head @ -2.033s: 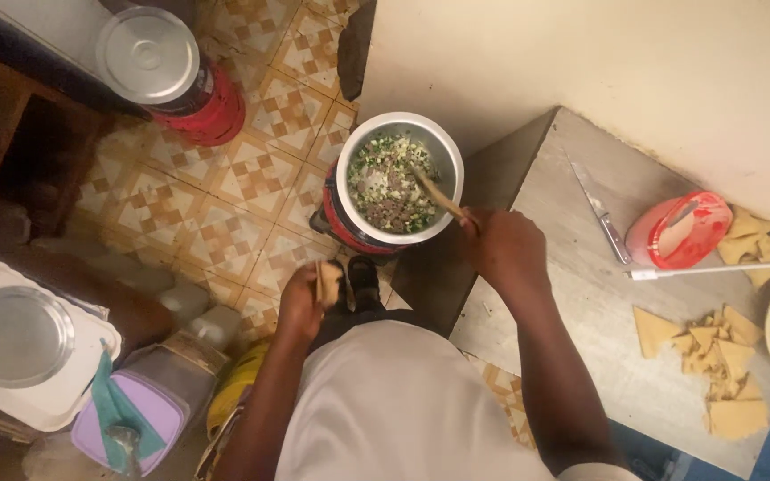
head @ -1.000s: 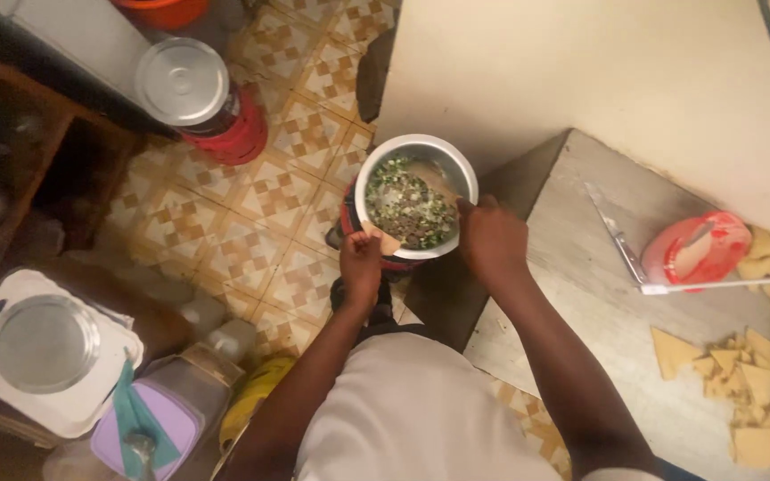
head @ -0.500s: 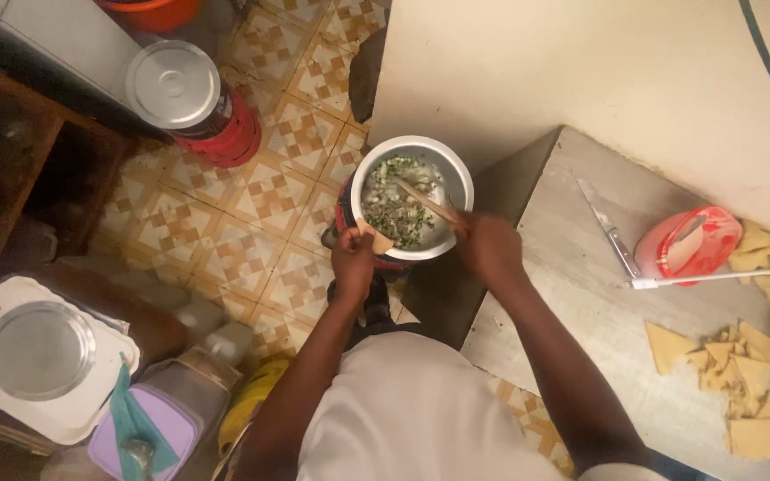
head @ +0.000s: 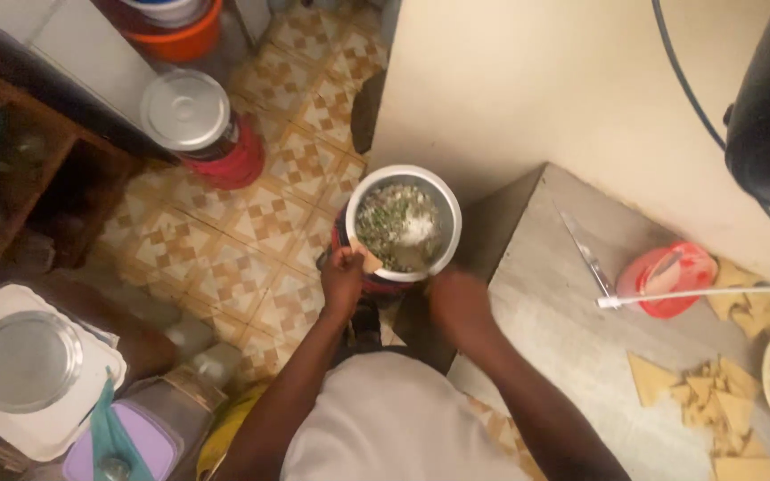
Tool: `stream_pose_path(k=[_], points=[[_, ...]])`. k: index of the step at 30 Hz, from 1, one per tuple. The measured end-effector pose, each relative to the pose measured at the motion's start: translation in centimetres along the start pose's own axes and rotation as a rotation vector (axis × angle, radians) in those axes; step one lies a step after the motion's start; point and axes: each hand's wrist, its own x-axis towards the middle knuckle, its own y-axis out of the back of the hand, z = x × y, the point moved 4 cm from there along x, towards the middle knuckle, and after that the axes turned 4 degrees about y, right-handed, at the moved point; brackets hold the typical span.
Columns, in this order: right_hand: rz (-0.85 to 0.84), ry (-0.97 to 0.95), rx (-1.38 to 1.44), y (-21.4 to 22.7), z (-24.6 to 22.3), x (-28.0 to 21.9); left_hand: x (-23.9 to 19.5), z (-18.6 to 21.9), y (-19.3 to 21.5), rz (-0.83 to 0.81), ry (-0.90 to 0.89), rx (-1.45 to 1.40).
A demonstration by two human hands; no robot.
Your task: Stirring a mixture of ingredients in a pot with a wooden spoon
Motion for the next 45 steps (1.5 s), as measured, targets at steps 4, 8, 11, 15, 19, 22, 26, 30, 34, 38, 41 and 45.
stream_pose_path(k=[4,8,11,15,19,22,26,30,34,38,41,45], points=[[0.128,0.032,0.097,3.0,-3.4,-0.1,-0.9,3.4,1.4,-0.004,-0.048,-0.045],[0.152,-0.004,0.068,2.7,-2.4,-1.1,-1.4,3.7,1.4,-0.023,-0.04,0.099],[0.065,-0.089,0.087,5.7,-4.6,-3.3,-0.6,4.1,2.5,-0.015,-0.022,0.122],[0.233,-0.078,0.183,1.7,-1.7,0.1,1.7,2.4,2.2,-0.085,-0.081,0.184],[0.195,-0.138,0.174,1.4,-2.2,-0.1,2.1,4.7,2.1,-0.129,-0.09,0.248],[0.225,-0.24,0.339,0.8,-3.5,-2.3,0.0,6.0,3.4,-0.184,-0.148,0.157],[0.268,-0.366,0.432,-1.6,-3.1,-0.6,2.3,5.3,2.1,-0.288,-0.339,0.227],[0.35,-0.463,0.47,1.2,-4.8,-2.3,2.3,5.8,3.0,-0.382,-0.15,0.48],[0.278,-0.536,0.46,-3.3,-4.4,-1.0,2.0,7.4,4.2,-0.426,-0.107,0.574],[0.323,-0.576,0.567,-2.0,-5.0,-1.3,0.6,10.0,5.0,-0.471,-0.156,0.516],[0.241,-0.526,0.529,-0.4,-5.0,-1.4,0.6,10.5,4.1,-0.528,-0.199,0.547],[0.323,-0.47,0.434,0.7,-5.6,-2.3,1.0,10.2,4.6,-0.567,-0.168,0.629]])
